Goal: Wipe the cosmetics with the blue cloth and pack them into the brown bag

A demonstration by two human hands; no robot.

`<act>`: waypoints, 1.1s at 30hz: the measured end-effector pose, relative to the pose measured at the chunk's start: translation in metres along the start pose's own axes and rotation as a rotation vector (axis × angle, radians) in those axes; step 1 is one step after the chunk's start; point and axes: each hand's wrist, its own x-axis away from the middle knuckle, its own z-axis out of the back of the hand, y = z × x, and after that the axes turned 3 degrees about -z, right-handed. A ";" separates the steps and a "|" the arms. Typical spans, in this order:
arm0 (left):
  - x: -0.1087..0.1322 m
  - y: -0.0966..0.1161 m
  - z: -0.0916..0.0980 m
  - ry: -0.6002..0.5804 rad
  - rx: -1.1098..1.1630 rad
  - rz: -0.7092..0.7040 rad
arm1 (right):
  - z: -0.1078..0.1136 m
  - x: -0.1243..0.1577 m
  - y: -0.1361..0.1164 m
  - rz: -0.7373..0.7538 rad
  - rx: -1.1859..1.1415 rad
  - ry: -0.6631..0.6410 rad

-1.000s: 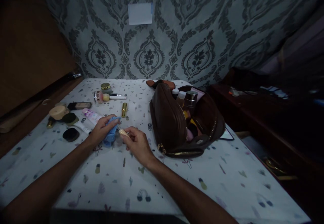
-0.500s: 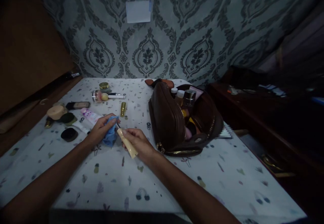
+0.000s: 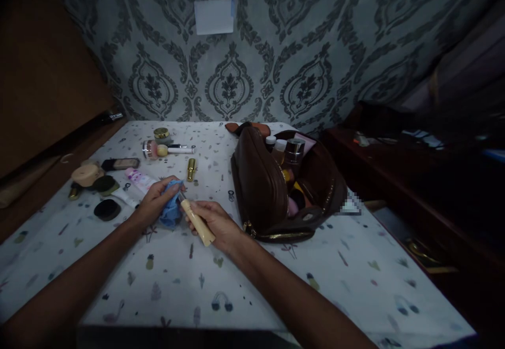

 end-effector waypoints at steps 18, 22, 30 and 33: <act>-0.001 -0.007 -0.012 -0.028 0.064 0.100 | -0.006 0.000 0.006 0.147 0.040 0.025; 0.000 -0.006 -0.012 -0.123 0.081 0.140 | -0.005 -0.002 0.009 0.239 0.140 0.123; 0.001 0.002 -0.014 -0.198 0.067 0.131 | -0.006 -0.005 0.007 0.331 0.243 0.228; 0.002 0.001 -0.014 -0.154 0.059 0.146 | -0.005 -0.003 0.003 0.383 0.286 0.298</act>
